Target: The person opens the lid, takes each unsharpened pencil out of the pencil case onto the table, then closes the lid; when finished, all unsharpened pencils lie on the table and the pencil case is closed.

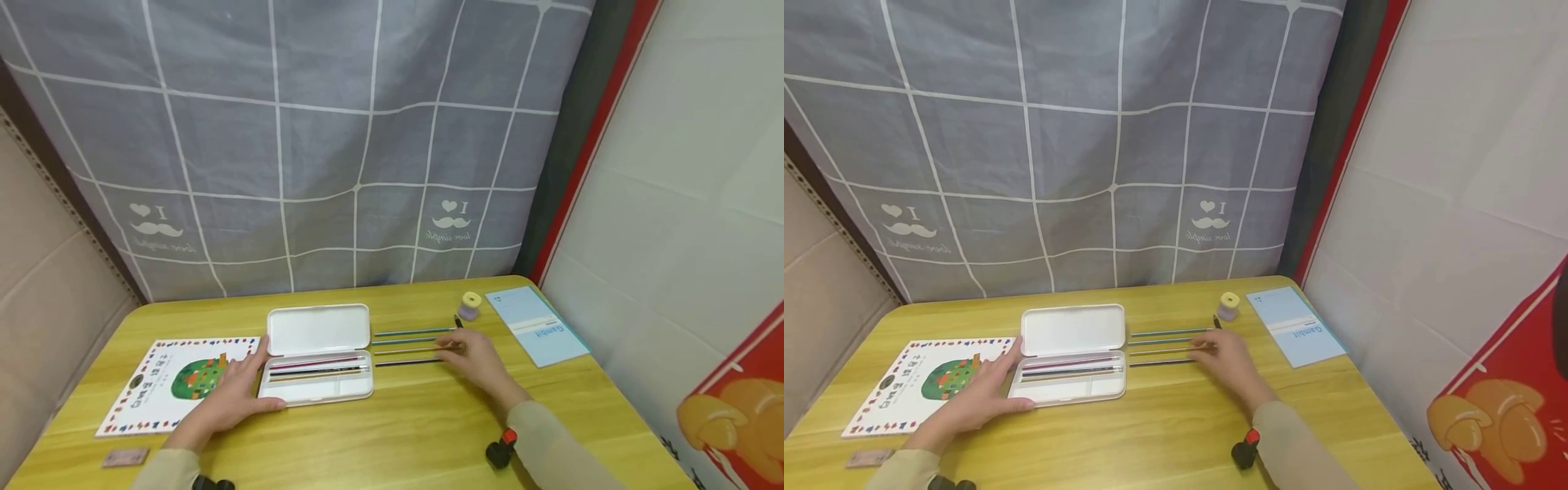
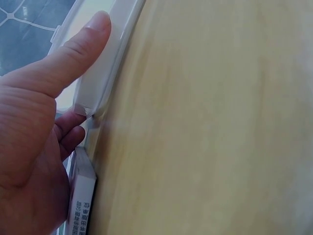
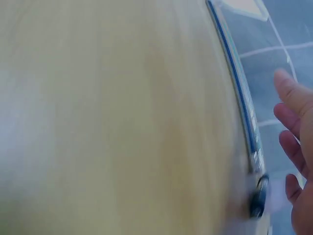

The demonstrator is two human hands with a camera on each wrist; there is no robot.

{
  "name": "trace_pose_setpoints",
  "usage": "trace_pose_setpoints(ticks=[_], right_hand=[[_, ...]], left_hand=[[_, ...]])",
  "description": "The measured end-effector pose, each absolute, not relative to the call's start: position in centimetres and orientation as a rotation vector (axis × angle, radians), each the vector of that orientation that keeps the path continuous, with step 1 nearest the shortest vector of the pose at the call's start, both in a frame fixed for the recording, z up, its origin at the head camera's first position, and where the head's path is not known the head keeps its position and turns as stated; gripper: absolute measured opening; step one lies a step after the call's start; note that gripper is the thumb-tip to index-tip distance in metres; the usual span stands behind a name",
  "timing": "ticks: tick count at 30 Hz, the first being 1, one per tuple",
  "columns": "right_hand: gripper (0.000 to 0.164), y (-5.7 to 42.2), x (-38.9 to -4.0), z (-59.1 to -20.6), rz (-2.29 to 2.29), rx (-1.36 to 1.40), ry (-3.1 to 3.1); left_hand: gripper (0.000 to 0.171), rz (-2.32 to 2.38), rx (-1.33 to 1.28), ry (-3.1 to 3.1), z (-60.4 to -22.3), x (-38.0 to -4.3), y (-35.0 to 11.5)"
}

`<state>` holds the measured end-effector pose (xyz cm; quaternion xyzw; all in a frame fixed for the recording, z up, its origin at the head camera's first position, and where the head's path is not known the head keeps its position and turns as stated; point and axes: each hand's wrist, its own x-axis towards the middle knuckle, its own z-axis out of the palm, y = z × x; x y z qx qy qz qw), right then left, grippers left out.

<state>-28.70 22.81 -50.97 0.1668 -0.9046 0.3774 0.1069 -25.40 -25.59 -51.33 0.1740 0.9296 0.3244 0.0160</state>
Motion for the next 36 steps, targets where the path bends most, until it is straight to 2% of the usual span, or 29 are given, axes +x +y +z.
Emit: trace_pose_setpoints(ticks=[4, 6, 23, 36], right_hand=[[0.038, 21.1, -29.0, -50.5, 1.270, 0.518, -2.661], [0.040, 20.0, -29.1, -50.3, 1.313, 0.519, -2.675], [0.031, 11.2, -29.1, -49.6, 1.256, 0.803, -2.753], [0.022, 7.8, -29.4, -49.4, 0.790, 0.887, -2.888]], left_hand=[[0.134, 1.011, 0.530, 2.884, -51.2, -25.2, -25.5], [0.134, 1.014, 0.524, 2.879, -51.2, -25.2, -25.5], [0.134, 1.021, 0.529, 2.880, -51.0, -25.2, -25.3], [0.133, 1.004, 0.526, 2.896, -51.0, -25.1, -25.3]])
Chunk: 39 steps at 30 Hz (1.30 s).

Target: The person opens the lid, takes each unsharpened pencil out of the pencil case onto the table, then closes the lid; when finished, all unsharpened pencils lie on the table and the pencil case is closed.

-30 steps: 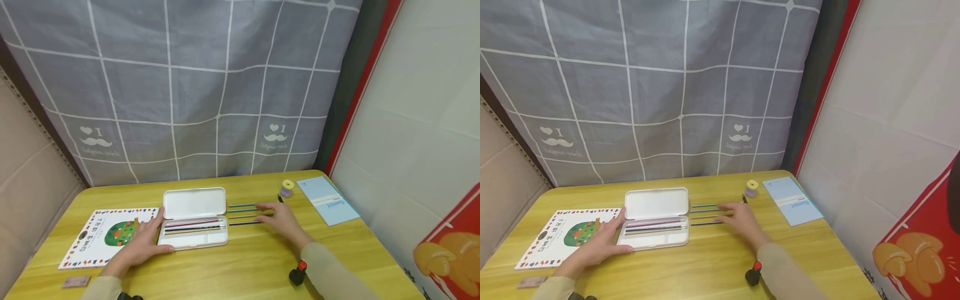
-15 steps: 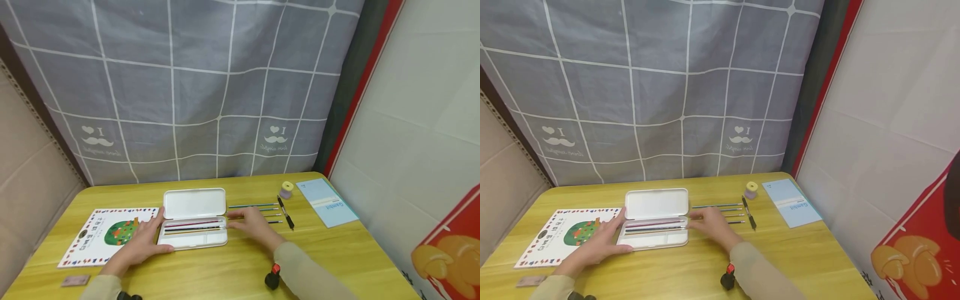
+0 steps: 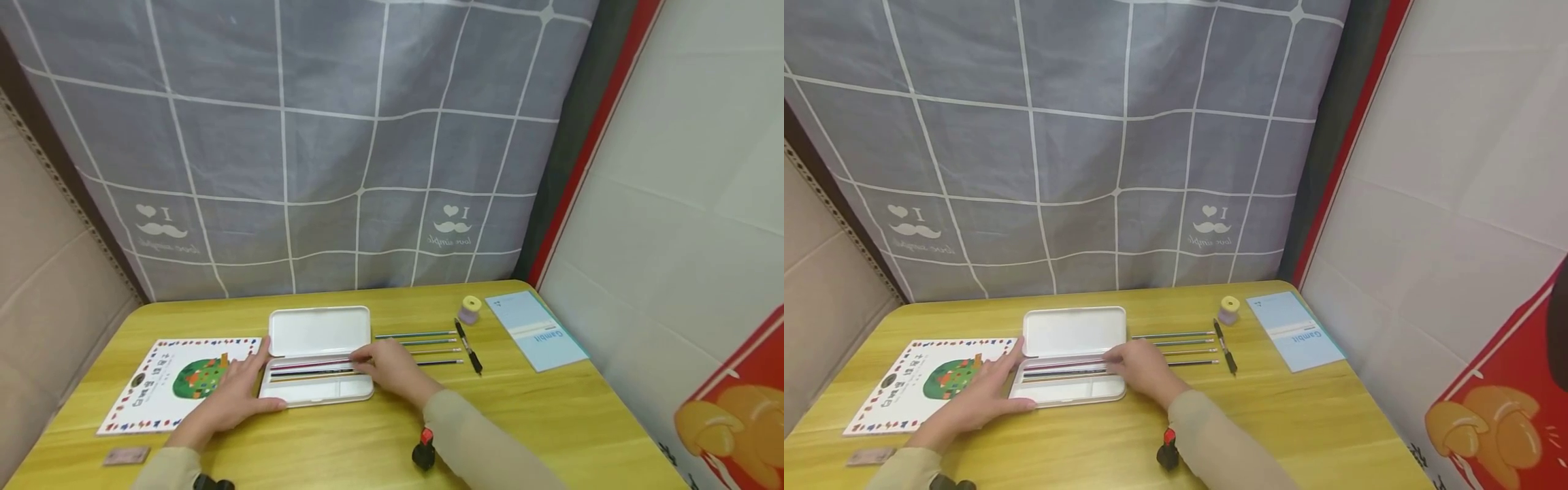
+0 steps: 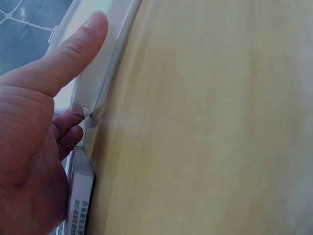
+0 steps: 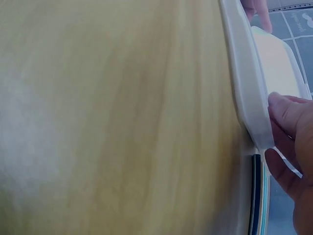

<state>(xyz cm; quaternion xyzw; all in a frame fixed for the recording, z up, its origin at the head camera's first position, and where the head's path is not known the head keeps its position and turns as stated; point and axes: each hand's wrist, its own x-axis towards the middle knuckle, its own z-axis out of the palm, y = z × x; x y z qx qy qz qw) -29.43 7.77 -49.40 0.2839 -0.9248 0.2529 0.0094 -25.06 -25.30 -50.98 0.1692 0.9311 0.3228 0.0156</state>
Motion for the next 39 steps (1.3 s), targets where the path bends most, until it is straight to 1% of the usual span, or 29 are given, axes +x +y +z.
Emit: trace_pose_setpoints(ticks=[10, 17, 29, 32, 39], right_hand=[[0.019, 6.5, -29.6, -49.3, 0.599, 0.954, -2.905], [0.015, 6.0, -29.7, -48.9, 0.615, 0.992, -2.953], [0.017, 5.5, -29.9, -48.8, 0.605, 0.994, -2.974], [0.017, 5.6, -29.9, -48.9, 0.664, 0.988, -2.966], [0.016, 6.3, -30.2, -49.7, 0.962, 0.940, -2.904]], left_hand=[[0.134, 1.008, 0.511, 2.889, -51.1, -25.0, -25.5], [0.133, 1.013, 0.499, 2.879, -51.1, -24.9, -25.5], [0.133, 1.022, 0.522, 2.888, -51.0, -24.9, -25.4], [0.133, 1.013, 0.524, 2.899, -51.0, -24.9, -25.4], [0.132, 1.012, 0.536, 2.912, -51.1, -25.0, -25.3]])
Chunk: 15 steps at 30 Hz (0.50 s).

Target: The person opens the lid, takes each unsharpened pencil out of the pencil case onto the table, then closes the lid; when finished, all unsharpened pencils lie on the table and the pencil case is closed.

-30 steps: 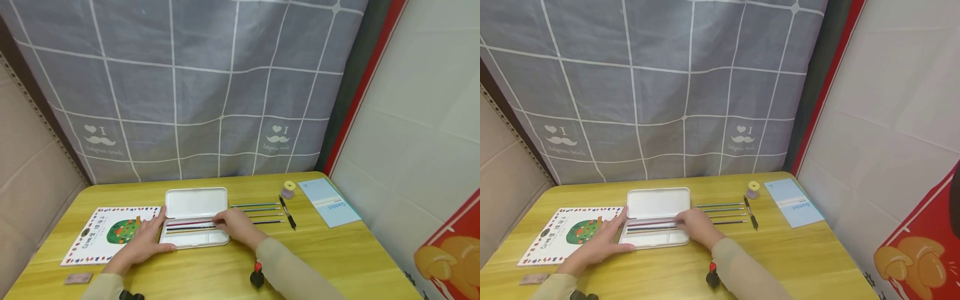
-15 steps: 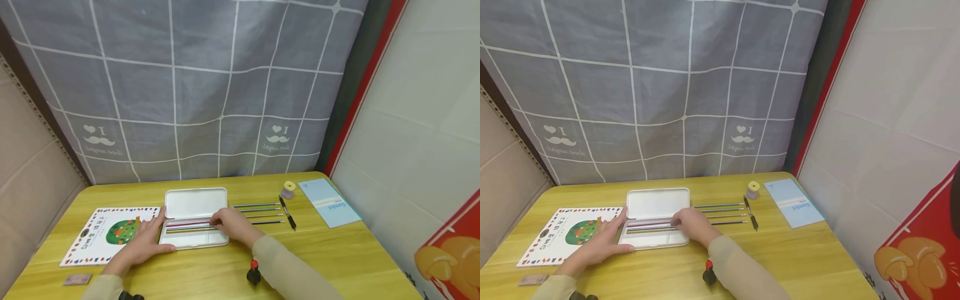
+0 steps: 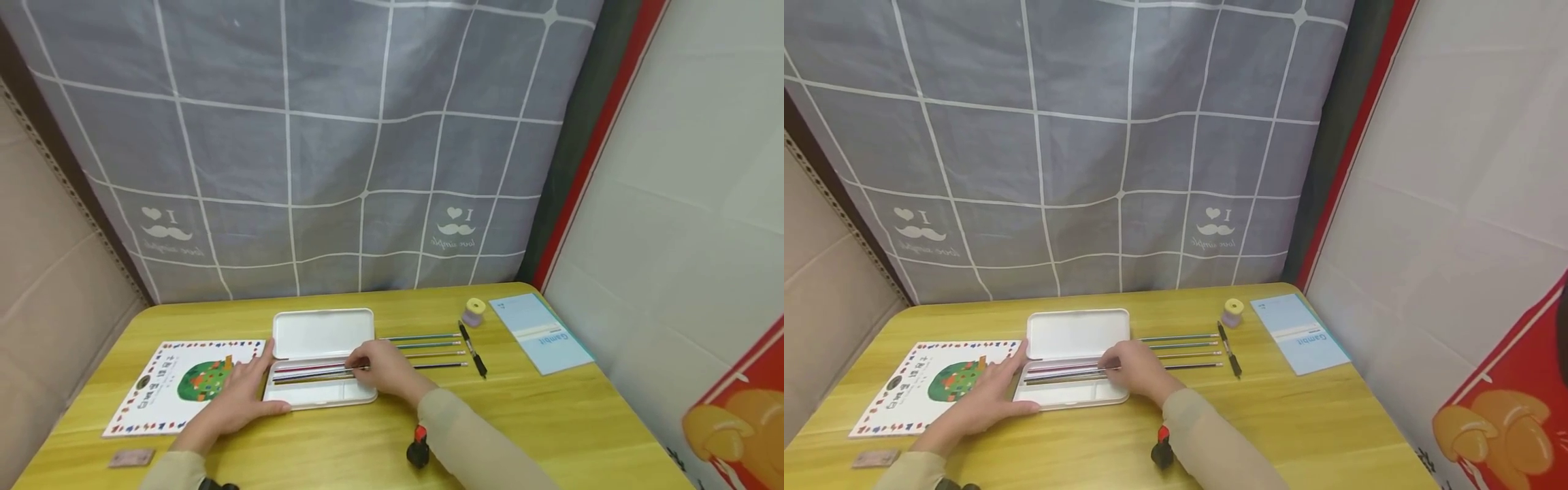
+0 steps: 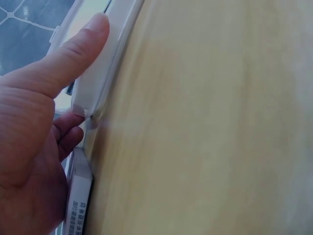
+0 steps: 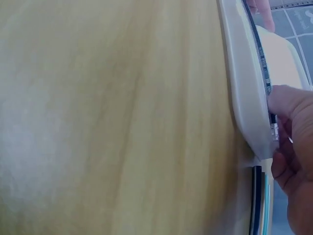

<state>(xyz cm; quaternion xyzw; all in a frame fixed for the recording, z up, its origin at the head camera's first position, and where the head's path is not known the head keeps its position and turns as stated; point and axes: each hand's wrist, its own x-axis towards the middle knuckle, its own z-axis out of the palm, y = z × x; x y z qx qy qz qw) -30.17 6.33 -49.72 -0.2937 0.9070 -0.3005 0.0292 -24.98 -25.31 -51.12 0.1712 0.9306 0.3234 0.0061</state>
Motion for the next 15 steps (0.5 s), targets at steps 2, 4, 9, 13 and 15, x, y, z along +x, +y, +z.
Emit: trace_pose_setpoints(ticks=[2, 4, 9, 13, 15], right_hand=[[0.014, 6.6, -30.3, -49.9, -1.004, -0.910, 2.771], [0.014, 6.8, -30.4, -49.9, -1.088, -0.930, 2.739], [0.013, 7.5, -30.4, -49.0, -1.233, -0.933, 2.645], [0.015, 8.7, -30.3, -48.1, -1.270, -0.898, 2.595], [0.015, 9.6, -30.4, -47.8, -1.291, -0.903, 2.577]], left_hand=[[0.132, 1.017, 0.526, 2.905, -51.2, -25.1, -25.2], [0.132, 1.024, 0.528, 2.903, -51.2, -25.1, -25.2], [0.133, 1.023, 0.532, 2.906, -51.2, -25.0, -25.2], [0.133, 1.011, 0.546, 2.912, -51.2, -24.9, -25.3], [0.134, 1.008, 0.555, 2.916, -51.2, -25.0, -25.3]])
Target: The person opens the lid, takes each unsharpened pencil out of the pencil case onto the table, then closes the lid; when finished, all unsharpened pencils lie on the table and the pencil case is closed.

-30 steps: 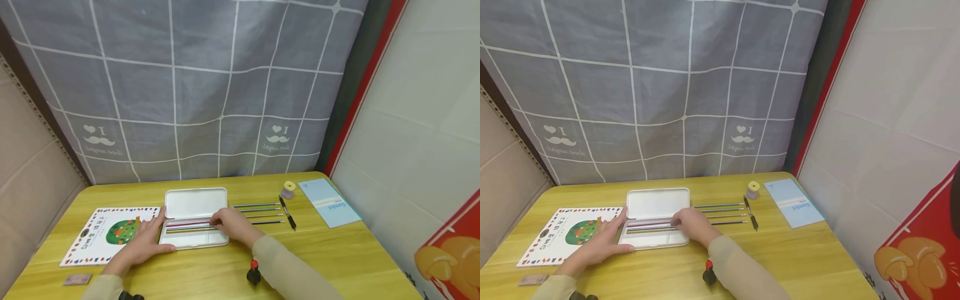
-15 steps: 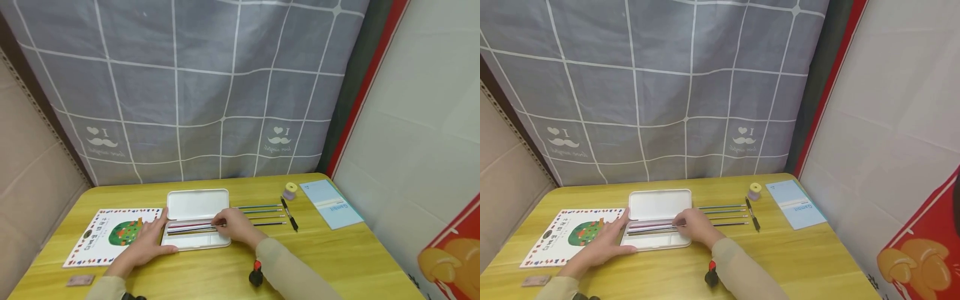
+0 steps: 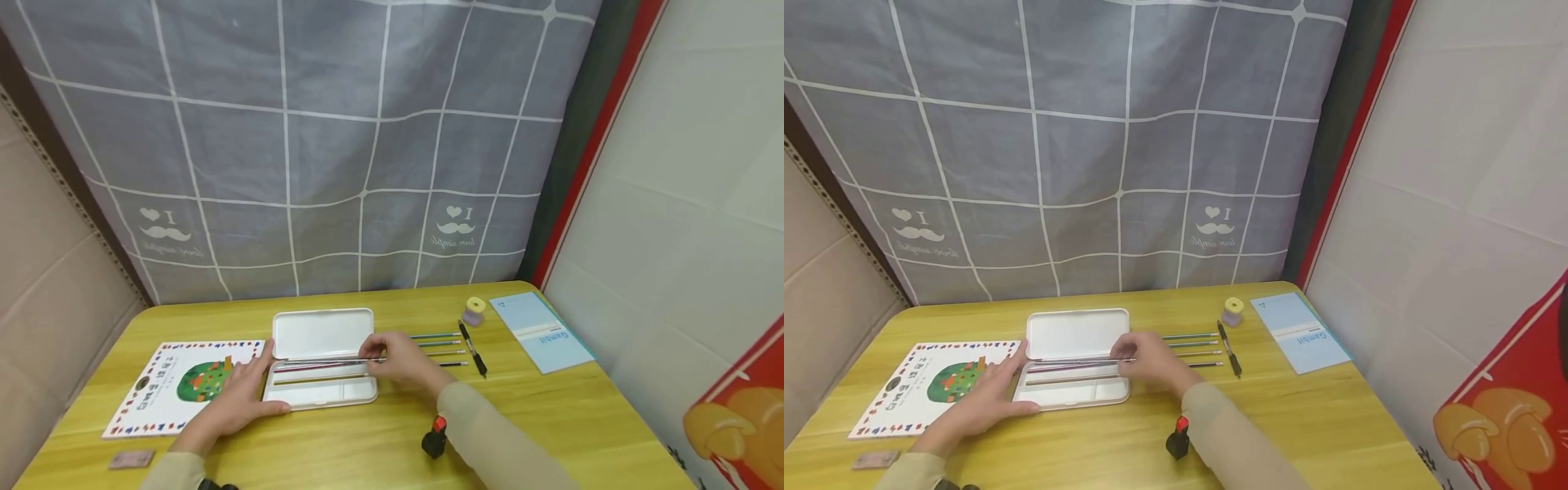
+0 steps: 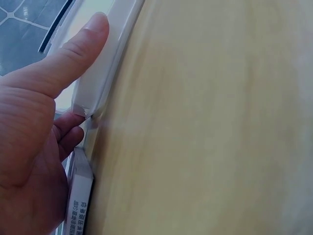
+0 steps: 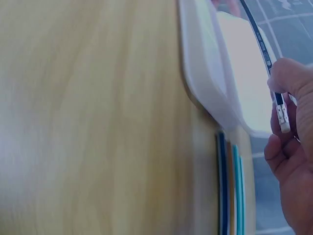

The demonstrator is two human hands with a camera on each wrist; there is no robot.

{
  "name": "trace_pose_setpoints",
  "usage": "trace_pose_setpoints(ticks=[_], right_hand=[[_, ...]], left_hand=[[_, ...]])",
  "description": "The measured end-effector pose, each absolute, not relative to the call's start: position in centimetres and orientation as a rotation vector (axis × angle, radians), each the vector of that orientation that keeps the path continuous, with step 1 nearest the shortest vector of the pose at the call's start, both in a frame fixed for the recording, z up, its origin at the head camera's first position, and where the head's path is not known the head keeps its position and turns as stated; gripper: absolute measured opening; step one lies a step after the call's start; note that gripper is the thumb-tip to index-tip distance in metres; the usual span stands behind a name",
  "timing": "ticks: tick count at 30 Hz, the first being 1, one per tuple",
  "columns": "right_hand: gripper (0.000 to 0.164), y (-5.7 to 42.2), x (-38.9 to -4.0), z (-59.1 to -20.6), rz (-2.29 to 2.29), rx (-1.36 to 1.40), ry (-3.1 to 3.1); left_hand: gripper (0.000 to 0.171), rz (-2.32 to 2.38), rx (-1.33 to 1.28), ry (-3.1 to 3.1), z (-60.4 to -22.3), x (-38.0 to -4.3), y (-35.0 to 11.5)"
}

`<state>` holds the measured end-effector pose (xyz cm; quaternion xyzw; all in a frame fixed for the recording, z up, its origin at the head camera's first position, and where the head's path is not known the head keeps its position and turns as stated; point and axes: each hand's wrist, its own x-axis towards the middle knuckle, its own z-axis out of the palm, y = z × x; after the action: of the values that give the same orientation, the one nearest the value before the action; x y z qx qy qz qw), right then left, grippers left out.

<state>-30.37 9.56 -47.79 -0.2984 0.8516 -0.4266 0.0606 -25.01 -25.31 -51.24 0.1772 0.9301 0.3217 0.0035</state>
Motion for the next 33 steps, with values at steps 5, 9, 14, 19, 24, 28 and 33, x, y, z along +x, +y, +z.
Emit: trace_pose_setpoints(ticks=[5, 9, 14, 19, 24, 28, 33], right_hand=[[0.015, 12.5, -30.8, -47.6, -1.334, -0.912, 2.538], [0.015, 15.4, -30.9, -47.5, -1.330, -0.877, 2.526], [0.015, 18.6, -30.6, -47.5, -1.278, -0.842, 2.569], [0.016, 21.1, -30.4, -47.9, -1.263, -0.846, 2.592], [0.016, 22.8, -30.1, -49.0, -1.313, -0.819, 2.598], [0.013, 23.8, -29.9, -49.6, -1.331, -0.804, 2.621], [0.011, 24.7, -29.6, -50.0, -1.304, -0.785, 2.648]], left_hand=[[0.133, 1.008, 0.574, 2.923, -51.3, -25.1, -25.3], [0.133, 1.006, 0.578, 2.926, -51.2, -25.0, -25.3], [0.134, 1.004, 0.564, 2.918, -51.1, -24.8, -25.2], [0.134, 1.020, 0.559, 2.910, -51.3, -25.0, -25.3], [0.133, 1.030, 0.561, 2.901, -51.3, -25.0, -25.2], [0.132, 1.024, 0.549, 2.891, -51.1, -25.0, -25.2], [0.133, 1.019, 0.525, 2.882, -51.1, -24.9, -25.3]])
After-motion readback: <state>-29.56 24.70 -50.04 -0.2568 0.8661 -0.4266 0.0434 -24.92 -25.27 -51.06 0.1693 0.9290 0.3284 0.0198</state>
